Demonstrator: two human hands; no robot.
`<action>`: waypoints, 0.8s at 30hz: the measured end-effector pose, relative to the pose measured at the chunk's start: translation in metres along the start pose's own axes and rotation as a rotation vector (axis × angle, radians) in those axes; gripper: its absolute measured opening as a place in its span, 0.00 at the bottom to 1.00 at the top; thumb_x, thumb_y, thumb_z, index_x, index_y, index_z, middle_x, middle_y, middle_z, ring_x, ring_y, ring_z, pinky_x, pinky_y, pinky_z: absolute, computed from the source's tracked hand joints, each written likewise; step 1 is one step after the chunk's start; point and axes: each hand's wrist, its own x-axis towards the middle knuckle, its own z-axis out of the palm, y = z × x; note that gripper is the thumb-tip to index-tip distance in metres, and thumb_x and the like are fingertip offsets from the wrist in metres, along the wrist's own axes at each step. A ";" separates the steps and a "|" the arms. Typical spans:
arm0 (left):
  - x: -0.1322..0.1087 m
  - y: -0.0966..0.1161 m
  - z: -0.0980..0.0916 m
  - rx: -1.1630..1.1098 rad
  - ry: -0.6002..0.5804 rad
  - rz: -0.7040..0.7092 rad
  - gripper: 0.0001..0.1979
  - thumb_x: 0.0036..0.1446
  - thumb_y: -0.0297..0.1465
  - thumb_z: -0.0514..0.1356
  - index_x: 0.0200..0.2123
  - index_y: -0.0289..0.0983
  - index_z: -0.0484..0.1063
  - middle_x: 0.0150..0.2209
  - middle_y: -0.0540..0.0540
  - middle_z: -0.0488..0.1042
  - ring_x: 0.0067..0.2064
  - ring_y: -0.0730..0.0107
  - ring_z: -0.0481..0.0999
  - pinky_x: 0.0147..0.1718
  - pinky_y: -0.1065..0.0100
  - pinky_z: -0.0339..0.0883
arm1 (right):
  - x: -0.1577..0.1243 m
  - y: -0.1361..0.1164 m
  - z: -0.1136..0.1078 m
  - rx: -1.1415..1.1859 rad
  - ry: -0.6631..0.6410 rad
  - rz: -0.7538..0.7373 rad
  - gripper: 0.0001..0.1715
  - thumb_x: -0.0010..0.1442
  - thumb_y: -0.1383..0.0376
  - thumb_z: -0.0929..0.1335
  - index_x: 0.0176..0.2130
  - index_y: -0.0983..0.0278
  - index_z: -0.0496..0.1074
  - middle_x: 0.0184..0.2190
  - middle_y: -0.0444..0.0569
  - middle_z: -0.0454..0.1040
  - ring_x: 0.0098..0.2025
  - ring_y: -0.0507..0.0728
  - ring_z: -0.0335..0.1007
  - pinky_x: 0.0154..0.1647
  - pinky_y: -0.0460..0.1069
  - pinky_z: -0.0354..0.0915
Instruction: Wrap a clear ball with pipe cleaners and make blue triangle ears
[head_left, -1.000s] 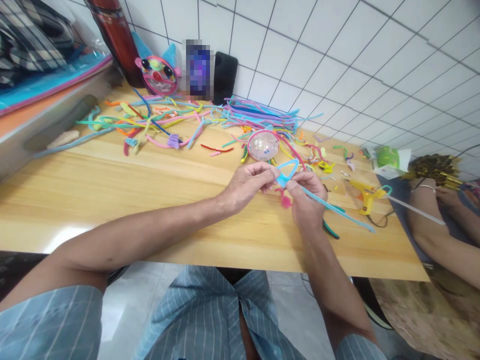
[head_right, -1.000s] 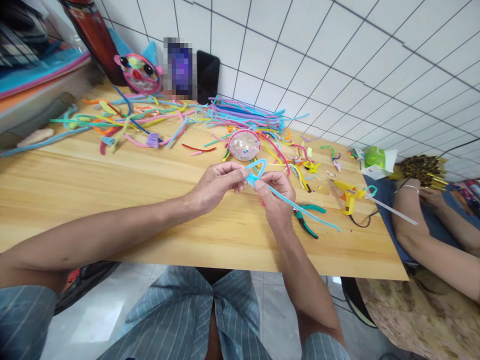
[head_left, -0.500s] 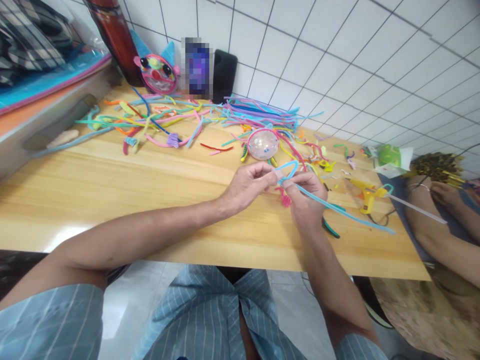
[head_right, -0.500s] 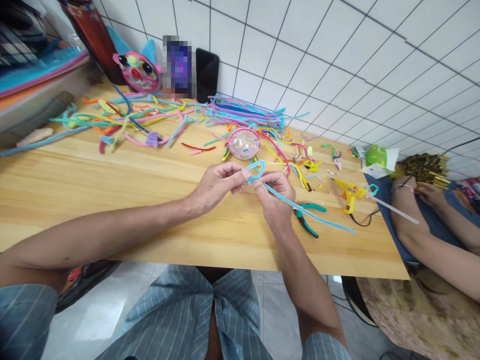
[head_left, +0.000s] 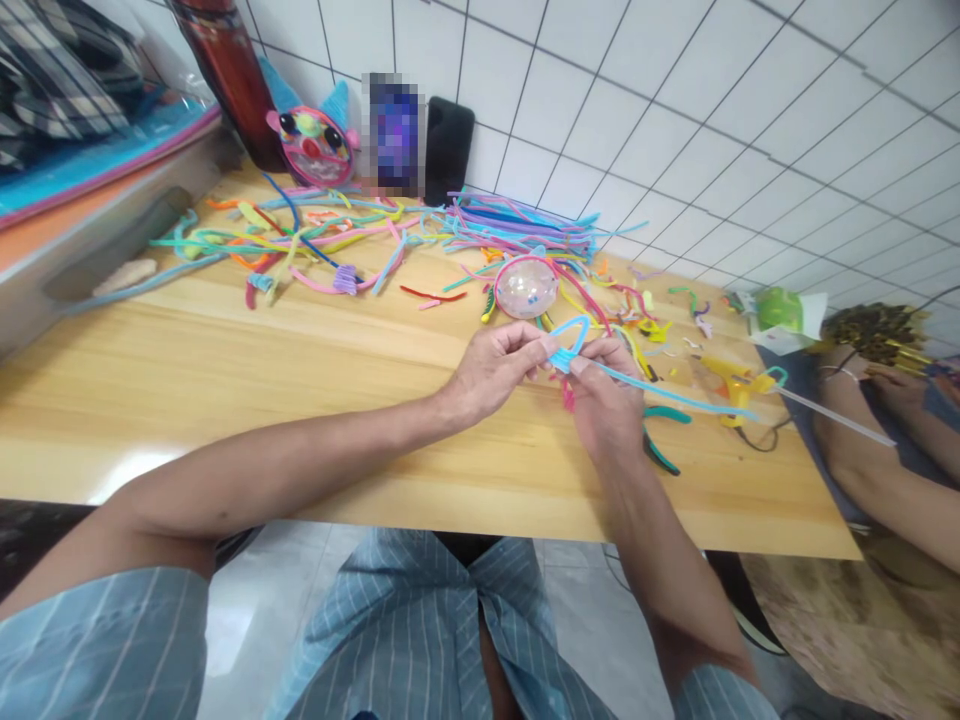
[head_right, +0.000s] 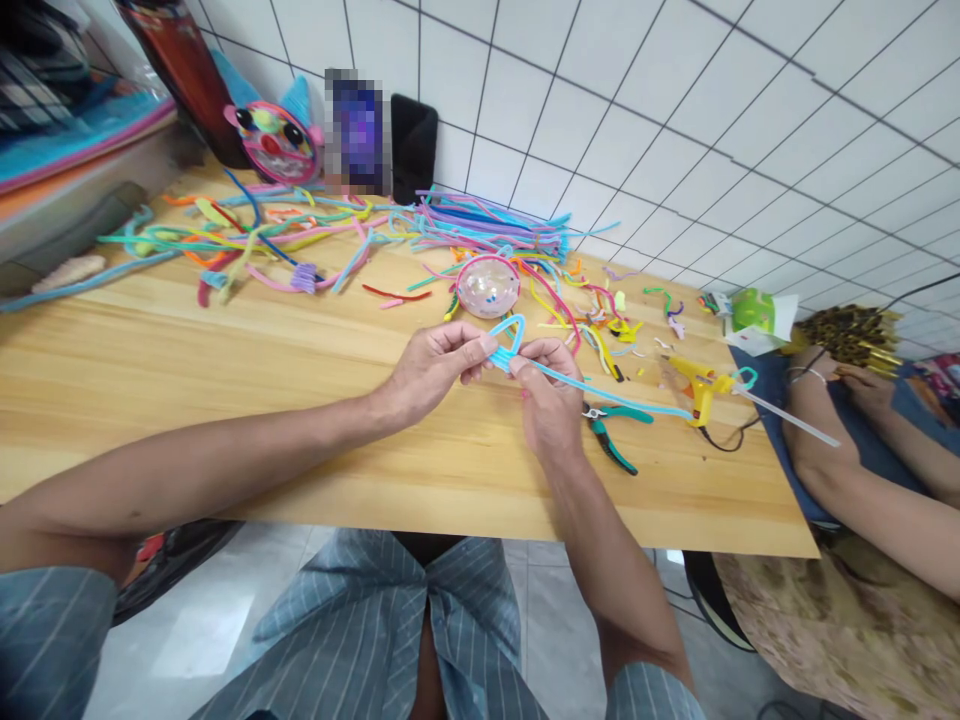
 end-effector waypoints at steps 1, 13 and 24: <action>0.000 0.000 0.000 0.000 0.006 0.005 0.28 0.52 0.57 0.75 0.28 0.37 0.76 0.25 0.52 0.74 0.26 0.76 0.67 0.29 0.69 0.62 | -0.001 0.000 0.002 0.016 -0.003 0.003 0.14 0.54 0.60 0.79 0.34 0.57 0.72 0.30 0.39 0.76 0.31 0.52 0.72 0.37 0.50 0.70; 0.000 -0.007 -0.001 0.024 -0.022 -0.050 0.30 0.56 0.59 0.71 0.29 0.37 0.77 0.24 0.51 0.73 0.26 0.75 0.68 0.28 0.69 0.62 | -0.001 0.005 0.005 0.011 0.093 -0.030 0.15 0.52 0.62 0.81 0.31 0.58 0.73 0.28 0.39 0.78 0.29 0.53 0.74 0.37 0.52 0.72; -0.001 -0.008 -0.005 0.134 -0.111 0.008 0.29 0.57 0.58 0.71 0.27 0.37 0.75 0.25 0.50 0.75 0.27 0.76 0.68 0.29 0.70 0.62 | 0.000 0.006 0.005 -0.065 0.079 -0.032 0.19 0.51 0.56 0.82 0.31 0.58 0.72 0.27 0.38 0.77 0.28 0.52 0.73 0.32 0.49 0.70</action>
